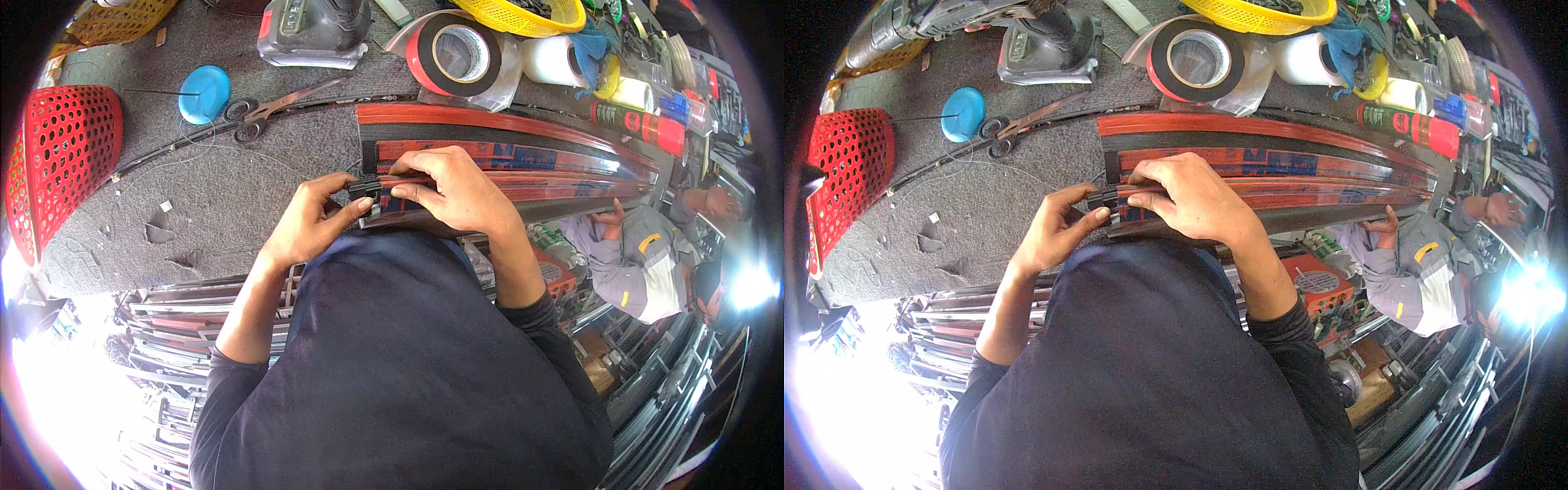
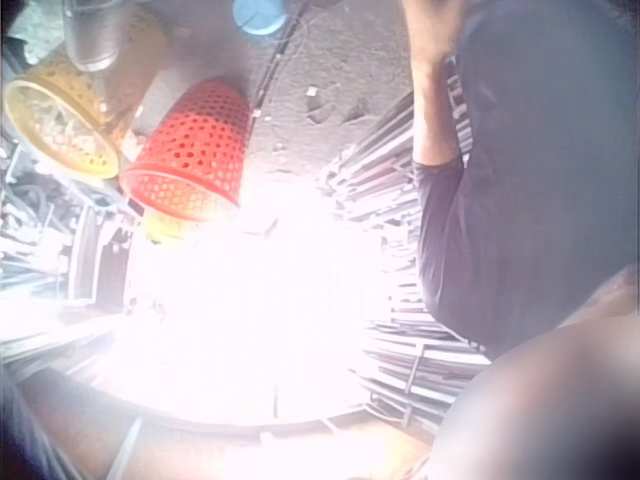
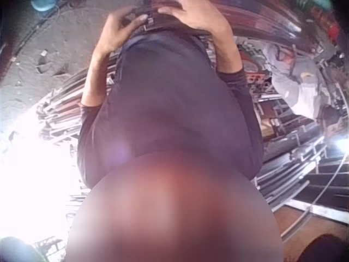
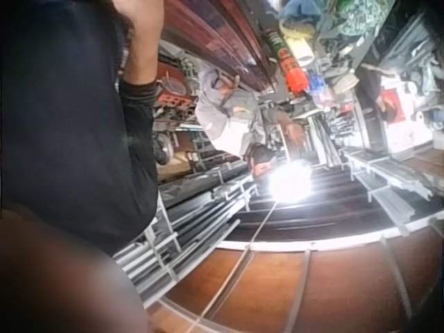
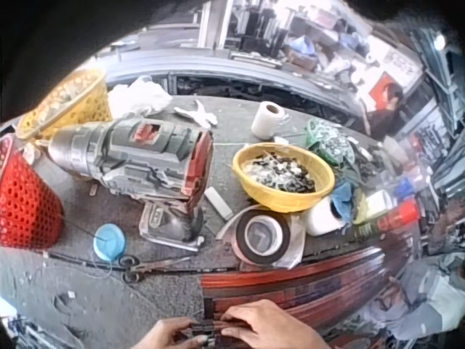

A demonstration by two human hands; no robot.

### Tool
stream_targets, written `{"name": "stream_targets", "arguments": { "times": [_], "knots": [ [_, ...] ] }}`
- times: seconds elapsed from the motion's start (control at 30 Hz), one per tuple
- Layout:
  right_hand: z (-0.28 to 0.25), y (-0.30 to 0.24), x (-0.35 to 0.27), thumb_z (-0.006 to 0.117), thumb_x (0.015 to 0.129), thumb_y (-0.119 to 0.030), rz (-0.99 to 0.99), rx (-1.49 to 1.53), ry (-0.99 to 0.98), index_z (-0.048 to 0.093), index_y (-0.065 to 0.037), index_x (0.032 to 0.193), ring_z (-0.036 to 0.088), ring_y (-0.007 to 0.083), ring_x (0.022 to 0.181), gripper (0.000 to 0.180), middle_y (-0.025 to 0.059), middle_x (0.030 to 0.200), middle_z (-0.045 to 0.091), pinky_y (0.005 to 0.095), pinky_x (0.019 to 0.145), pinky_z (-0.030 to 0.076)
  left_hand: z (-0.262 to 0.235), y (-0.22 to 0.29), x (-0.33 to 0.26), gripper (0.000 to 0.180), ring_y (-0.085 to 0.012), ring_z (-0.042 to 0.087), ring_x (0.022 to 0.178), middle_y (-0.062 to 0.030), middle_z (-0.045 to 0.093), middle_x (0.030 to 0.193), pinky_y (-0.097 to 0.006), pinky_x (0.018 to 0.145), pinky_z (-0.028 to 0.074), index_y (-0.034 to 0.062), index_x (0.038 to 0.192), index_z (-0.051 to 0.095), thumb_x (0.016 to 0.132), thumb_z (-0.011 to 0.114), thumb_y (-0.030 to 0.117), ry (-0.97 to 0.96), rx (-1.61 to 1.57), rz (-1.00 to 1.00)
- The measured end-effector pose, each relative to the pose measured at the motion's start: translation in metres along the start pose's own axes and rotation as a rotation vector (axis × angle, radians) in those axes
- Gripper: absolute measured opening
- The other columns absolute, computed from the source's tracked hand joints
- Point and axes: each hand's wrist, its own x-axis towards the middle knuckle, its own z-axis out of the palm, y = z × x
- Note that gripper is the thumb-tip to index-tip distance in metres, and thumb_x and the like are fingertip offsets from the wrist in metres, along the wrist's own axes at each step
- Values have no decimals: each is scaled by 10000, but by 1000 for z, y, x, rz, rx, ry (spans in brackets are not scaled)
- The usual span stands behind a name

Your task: The person cuts a protective film from a long metal profile using scissors, then attaches small black plastic clips to the profile ends. They align and press the clips into place, then handle additional profiles and a red plastic strip, arranging them on the workbench.

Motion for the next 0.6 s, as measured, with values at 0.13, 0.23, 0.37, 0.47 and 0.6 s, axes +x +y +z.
{"name": "stream_targets", "arguments": {
  "times": [0.13,0.23,0.37,0.47,0.6],
  "knots": [
    [4,3,-1,858,1013,-203,-20,-10,18,783,26,1170,809,439,1004,287,232,1070,825,499,876,621,14,-6,-4,316,-48,602,825,-27,761,956,-287,696,517,-34,1288,769,1121,787,234,94,-74,34],
    [7,11,-3,872,995,-198,18,-38,20,798,9,1163,805,448,1022,277,242,1072,819,514,870,621,19,-6,-1,332,-71,645,898,-36,790,1030,-278,758,541,-28,1338,761,1132,780,232,121,-36,67],
    [12,12,-4,868,987,-268,-16,-40,76,827,-21,1140,799,463,1003,294,233,1043,827,540,866,628,13,-5,-3,279,-88,648,999,-22,761,1056,-272,871,541,-44,1308,746,1142,767,179,89,-31,-86],
    [21,11,-5,881,940,-392,55,-90,83,834,-81,1016,787,498,947,324,241,946,801,603,830,615,19,-15,1,300,-149,712,1026,-59,761,1113,-309,966,582,-77,1348,716,1148,744,144,160,-118,15],
    [28,17,-3,890,899,-427,28,-181,158,859,-80,986,797,475,957,359,218,939,820,591,834,620,18,-33,14,366,-212,653,1207,-116,683,1304,-366,1086,532,-34,1461,617,1191,643,211,125,-41,246]
  ]
}}
